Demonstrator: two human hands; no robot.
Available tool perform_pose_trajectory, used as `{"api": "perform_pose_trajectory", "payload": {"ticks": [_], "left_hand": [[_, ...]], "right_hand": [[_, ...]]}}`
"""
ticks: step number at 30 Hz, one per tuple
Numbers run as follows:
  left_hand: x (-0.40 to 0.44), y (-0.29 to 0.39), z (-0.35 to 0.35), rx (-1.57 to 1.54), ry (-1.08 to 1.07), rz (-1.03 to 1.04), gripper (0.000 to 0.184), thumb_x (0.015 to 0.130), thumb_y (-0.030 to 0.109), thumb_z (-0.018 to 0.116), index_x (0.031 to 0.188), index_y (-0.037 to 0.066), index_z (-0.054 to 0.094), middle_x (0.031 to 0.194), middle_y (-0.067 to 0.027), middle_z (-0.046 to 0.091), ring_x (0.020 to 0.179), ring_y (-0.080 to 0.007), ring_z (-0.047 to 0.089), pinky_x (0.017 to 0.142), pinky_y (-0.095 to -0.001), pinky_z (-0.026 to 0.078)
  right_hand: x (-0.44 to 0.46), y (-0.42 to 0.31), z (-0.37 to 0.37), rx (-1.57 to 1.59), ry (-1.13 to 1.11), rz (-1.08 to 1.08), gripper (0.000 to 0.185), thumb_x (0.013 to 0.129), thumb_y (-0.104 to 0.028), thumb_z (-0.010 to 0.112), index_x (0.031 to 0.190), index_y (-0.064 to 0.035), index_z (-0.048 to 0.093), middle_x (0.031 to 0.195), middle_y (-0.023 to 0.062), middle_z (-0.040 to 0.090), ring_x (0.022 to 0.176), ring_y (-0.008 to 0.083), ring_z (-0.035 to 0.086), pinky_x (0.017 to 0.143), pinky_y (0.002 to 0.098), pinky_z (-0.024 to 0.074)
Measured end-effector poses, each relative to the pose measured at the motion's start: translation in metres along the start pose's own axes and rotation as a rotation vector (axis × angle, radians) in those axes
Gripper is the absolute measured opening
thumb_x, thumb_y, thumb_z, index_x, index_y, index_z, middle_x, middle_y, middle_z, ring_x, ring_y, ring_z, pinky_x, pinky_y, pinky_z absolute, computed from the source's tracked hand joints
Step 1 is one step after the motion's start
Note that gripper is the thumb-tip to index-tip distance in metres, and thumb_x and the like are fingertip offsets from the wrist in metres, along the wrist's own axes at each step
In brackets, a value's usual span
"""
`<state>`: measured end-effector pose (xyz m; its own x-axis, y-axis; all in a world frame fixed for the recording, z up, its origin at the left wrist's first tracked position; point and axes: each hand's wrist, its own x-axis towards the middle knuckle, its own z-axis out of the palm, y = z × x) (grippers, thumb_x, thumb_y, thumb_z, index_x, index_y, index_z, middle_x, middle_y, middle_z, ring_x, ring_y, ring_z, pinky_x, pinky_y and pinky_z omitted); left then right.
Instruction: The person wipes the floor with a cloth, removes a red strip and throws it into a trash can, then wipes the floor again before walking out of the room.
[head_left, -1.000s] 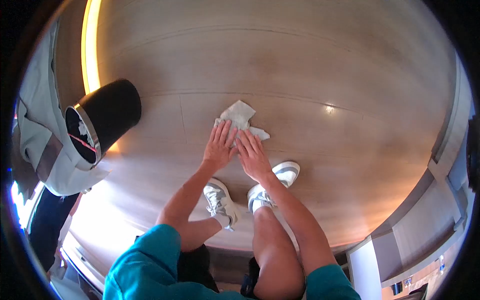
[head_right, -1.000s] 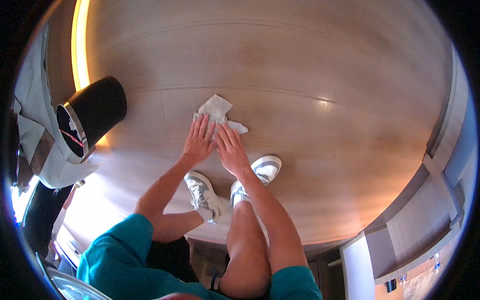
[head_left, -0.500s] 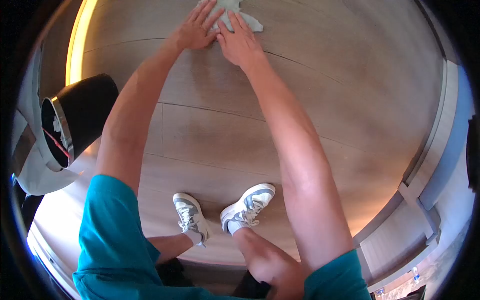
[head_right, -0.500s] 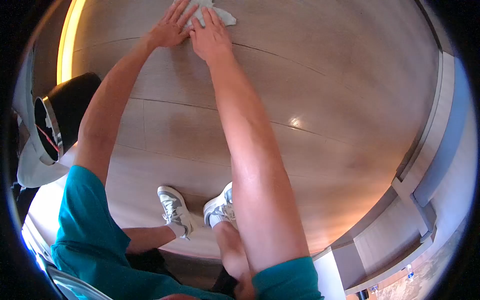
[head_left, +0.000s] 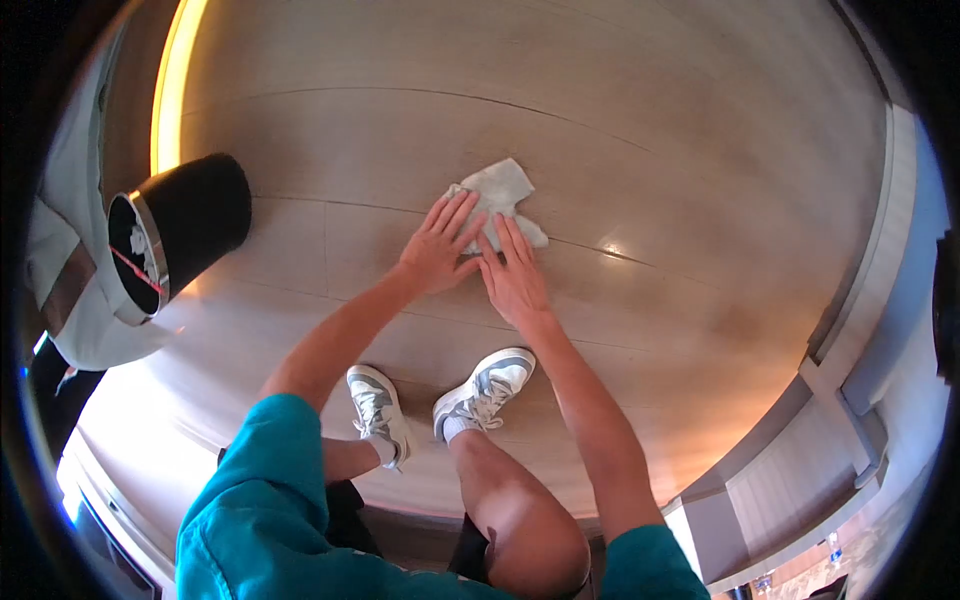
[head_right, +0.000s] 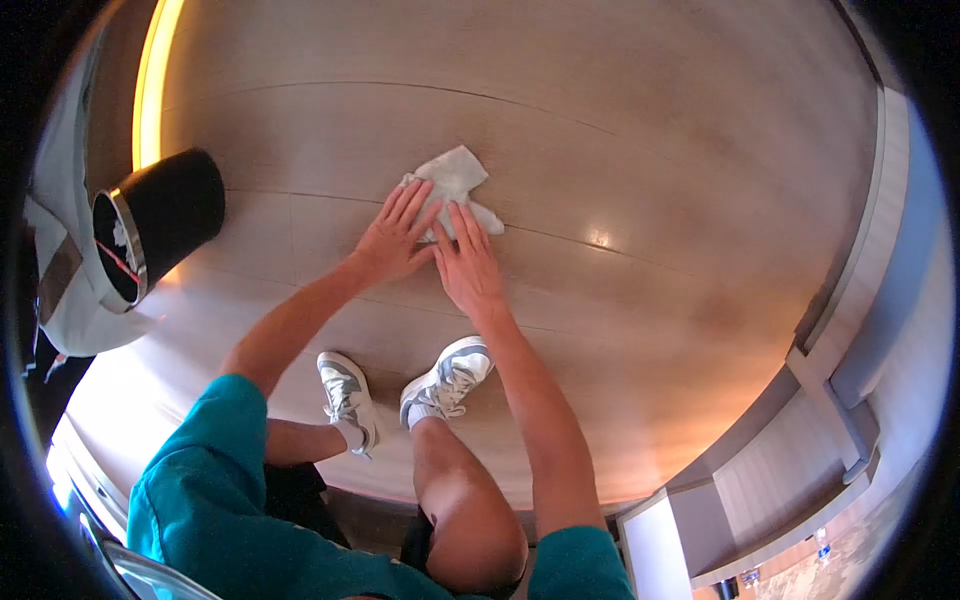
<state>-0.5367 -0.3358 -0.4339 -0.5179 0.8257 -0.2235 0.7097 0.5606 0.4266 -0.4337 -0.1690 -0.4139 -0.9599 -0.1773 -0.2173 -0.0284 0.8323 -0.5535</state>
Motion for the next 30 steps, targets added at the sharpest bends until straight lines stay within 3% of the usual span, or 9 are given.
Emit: {"api": "perform_pose_trajectory", "payload": {"ticks": [7, 9, 13, 17, 19, 21, 23, 27, 30], "left_hand": [[0.183, -0.125, -0.033, 0.178, 0.400, 0.160, 0.073, 0.098, 0.057, 0.041, 0.156, 0.015, 0.027, 0.164, -0.0169, 0.014, 0.151, -0.0341, 0.015, 0.122, -0.0482, 0.013], [0.206, -0.131, -0.053, 0.444, 0.344, 0.231, 0.074, 0.096, 0.048, 0.046, 0.151, 0.001, 0.033, 0.160, -0.0210, 0.024, 0.149, -0.0431, 0.014, 0.122, -0.0516, 0.010], [0.195, -0.131, -0.038, 0.118, 0.486, 0.169, 0.087, 0.091, 0.057, 0.052, 0.155, 0.005, 0.025, 0.163, -0.0167, 0.019, 0.149, -0.0437, 0.012, 0.122, -0.0523, 0.008], [0.067, -0.093, -0.024, 0.237, 0.239, 0.063, 0.074, 0.099, 0.058, 0.041, 0.155, 0.010, 0.030, 0.162, -0.0190, 0.019, 0.151, -0.0350, 0.016, 0.122, -0.0488, 0.014], [-0.034, -0.066, -0.009, 0.108, 0.059, -0.029, 0.075, 0.099, 0.059, 0.039, 0.154, 0.008, 0.030, 0.160, -0.0217, 0.024, 0.151, -0.0349, 0.016, 0.122, -0.0493, 0.013], [-0.130, -0.044, 0.024, 0.009, -0.029, -0.098, 0.074, 0.099, 0.059, 0.040, 0.153, 0.009, 0.032, 0.161, -0.0216, 0.020, 0.151, -0.0344, 0.016, 0.122, -0.0499, 0.014], [-0.200, -0.016, 0.042, 0.052, -0.135, -0.208, 0.075, 0.098, 0.059, 0.041, 0.153, 0.008, 0.031, 0.162, -0.0207, 0.017, 0.151, -0.0347, 0.016, 0.122, -0.0493, 0.014], [-0.204, -0.035, 0.034, 0.012, -0.169, -0.157, 0.077, 0.098, 0.059, 0.040, 0.154, 0.008, 0.028, 0.162, -0.0199, 0.019, 0.150, -0.0353, 0.017, 0.123, -0.0475, 0.013], [-0.142, -0.105, 0.004, -0.066, 0.200, -0.149, 0.074, 0.097, 0.053, 0.048, 0.155, 0.012, 0.027, 0.162, -0.0175, 0.018, 0.149, -0.0367, 0.020, 0.122, -0.0481, 0.016]], "right_hand": [[0.178, 0.091, -0.070, -0.058, 0.300, 0.004, 0.042, 0.105, -0.030, 0.039, 0.143, -0.0143, 0.052, 0.157, 0.0183, 0.032, 0.144, 0.0377, 0.030, 0.117, 0.0477, 0.0304], [0.211, 0.111, -0.075, -0.080, 0.310, -0.019, 0.044, 0.106, -0.031, 0.036, 0.143, -0.0127, 0.052, 0.156, 0.0205, 0.033, 0.144, 0.0380, 0.030, 0.117, 0.0476, 0.0297], [0.210, 0.112, -0.054, -0.122, 0.383, -0.033, 0.043, 0.105, -0.029, 0.038, 0.141, -0.0099, 0.052, 0.154, 0.0233, 0.034, 0.144, 0.0390, 0.030, 0.118, 0.0479, 0.0283], [0.114, 0.048, -0.027, -0.250, 0.186, -0.251, 0.042, 0.100, -0.018, 0.051, 0.139, -0.0009, 0.051, 0.147, 0.0253, 0.043, 0.140, 0.0344, 0.038, 0.116, 0.0459, 0.0309], [0.050, -0.003, 0.018, 0.522, 0.053, -0.054, 0.050, 0.098, -0.017, 0.057, 0.142, 0.0015, 0.044, 0.146, 0.0251, 0.044, 0.138, 0.0378, 0.040, 0.117, 0.0442, 0.0313], [-0.007, -0.057, 0.051, 0.566, -0.228, 0.086, 0.052, 0.097, -0.023, 0.057, 0.143, -0.0024, 0.044, 0.151, 0.0186, 0.040, 0.141, 0.0354, 0.036, 0.119, 0.0451, 0.0277], [-0.043, -0.090, 0.082, 0.145, -0.302, -0.273, 0.053, 0.094, -0.024, 0.059, 0.143, -0.0090, 0.047, 0.154, 0.0147, 0.036, 0.143, 0.0318, 0.034, 0.119, 0.0448, 0.0269], [-0.014, -0.085, 0.080, 0.103, -0.372, -0.356, 0.051, 0.093, -0.025, 0.060, 0.140, -0.0096, 0.049, 0.154, 0.0109, 0.038, 0.140, 0.0307, 0.037, 0.119, 0.0433, 0.0283], [0.088, -0.093, 0.027, 0.473, -0.375, 0.034, 0.047, 0.098, -0.026, 0.055, 0.141, -0.0081, 0.049, 0.152, 0.0143, 0.040, 0.139, 0.0329, 0.041, 0.116, 0.0444, 0.0339]]}}
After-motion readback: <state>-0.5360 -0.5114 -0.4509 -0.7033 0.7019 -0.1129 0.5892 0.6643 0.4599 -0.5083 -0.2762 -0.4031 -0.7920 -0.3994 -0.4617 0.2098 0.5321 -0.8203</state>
